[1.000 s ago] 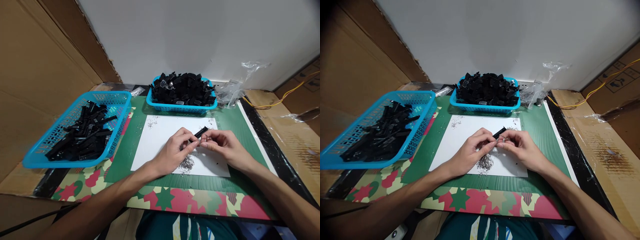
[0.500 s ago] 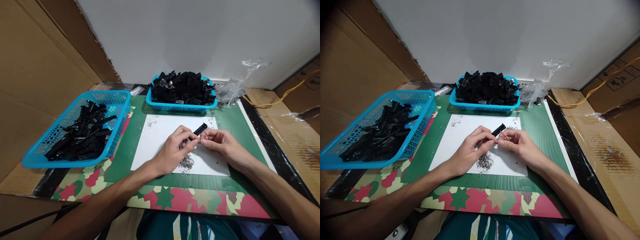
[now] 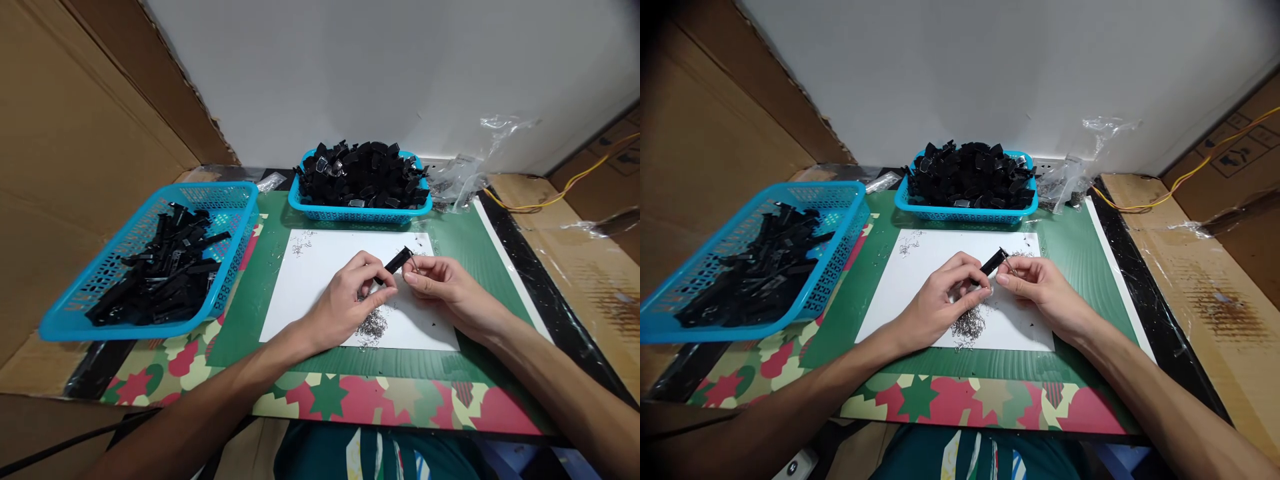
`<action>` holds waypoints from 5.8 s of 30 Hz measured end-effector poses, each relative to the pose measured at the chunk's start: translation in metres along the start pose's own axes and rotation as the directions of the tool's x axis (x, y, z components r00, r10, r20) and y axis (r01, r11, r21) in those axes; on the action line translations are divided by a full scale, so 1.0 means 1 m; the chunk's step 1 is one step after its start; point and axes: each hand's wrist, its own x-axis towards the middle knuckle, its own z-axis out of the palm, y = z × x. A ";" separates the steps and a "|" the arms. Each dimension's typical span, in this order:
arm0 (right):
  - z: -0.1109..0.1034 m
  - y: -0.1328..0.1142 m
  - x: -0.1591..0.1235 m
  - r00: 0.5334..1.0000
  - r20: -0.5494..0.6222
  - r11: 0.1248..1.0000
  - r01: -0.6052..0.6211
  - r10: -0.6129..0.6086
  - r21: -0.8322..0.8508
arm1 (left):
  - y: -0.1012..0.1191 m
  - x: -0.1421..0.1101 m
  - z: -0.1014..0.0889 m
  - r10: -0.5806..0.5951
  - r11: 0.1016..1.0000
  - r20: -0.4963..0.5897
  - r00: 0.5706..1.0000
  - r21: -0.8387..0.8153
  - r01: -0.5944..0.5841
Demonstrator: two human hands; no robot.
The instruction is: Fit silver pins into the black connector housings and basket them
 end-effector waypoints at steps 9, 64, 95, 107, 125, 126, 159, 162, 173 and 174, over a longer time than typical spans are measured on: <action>-0.004 -0.002 0.000 1.000 0.023 1.000 -0.016 0.016 -0.004 | -0.008 -0.001 0.003 0.001 0.997 -0.071 0.997 0.080 0.005; 0.004 0.006 -0.004 0.894 0.081 0.598 0.360 -0.441 -0.716 | 0.000 -0.003 0.002 0.051 0.984 -0.087 0.995 0.173 -0.035; -0.038 -0.006 0.005 0.916 -0.132 0.392 0.030 -0.379 -0.919 | -0.007 0.006 -0.009 -0.015 0.997 -0.254 0.967 0.067 0.033; -0.025 -0.011 -0.003 0.966 0.057 0.434 0.166 -0.253 -0.885 | -0.005 0.006 -0.010 -0.031 0.994 -0.229 0.973 0.097 0.055; -0.033 -0.005 0.002 0.946 -0.065 0.192 -0.003 -0.317 -0.981 | -0.005 0.006 -0.010 -0.026 0.990 -0.208 0.978 0.129 0.054; -0.032 -0.006 0.002 0.943 -0.065 0.201 0.003 -0.327 -0.980 | -0.005 0.006 -0.010 -0.027 0.991 -0.207 0.978 0.126 0.054; -0.029 -0.007 0.001 0.963 -0.052 0.378 0.054 -0.265 -0.924 | -0.007 0.005 -0.009 -0.082 0.994 -0.202 0.976 0.053 0.095; -0.026 -0.008 -0.002 0.978 0.007 0.428 0.098 -0.208 -0.898 | -0.007 0.005 -0.009 -0.087 0.993 -0.199 0.976 0.060 0.101; -0.011 -0.014 -0.009 0.985 0.153 0.537 0.172 -0.080 -0.826 | -0.007 0.005 -0.008 -0.091 0.992 -0.197 0.976 0.069 0.106; -0.011 -0.011 -0.008 0.986 0.123 0.534 0.162 -0.108 -0.830 | -0.007 0.005 -0.009 -0.091 0.992 -0.196 0.976 0.069 0.106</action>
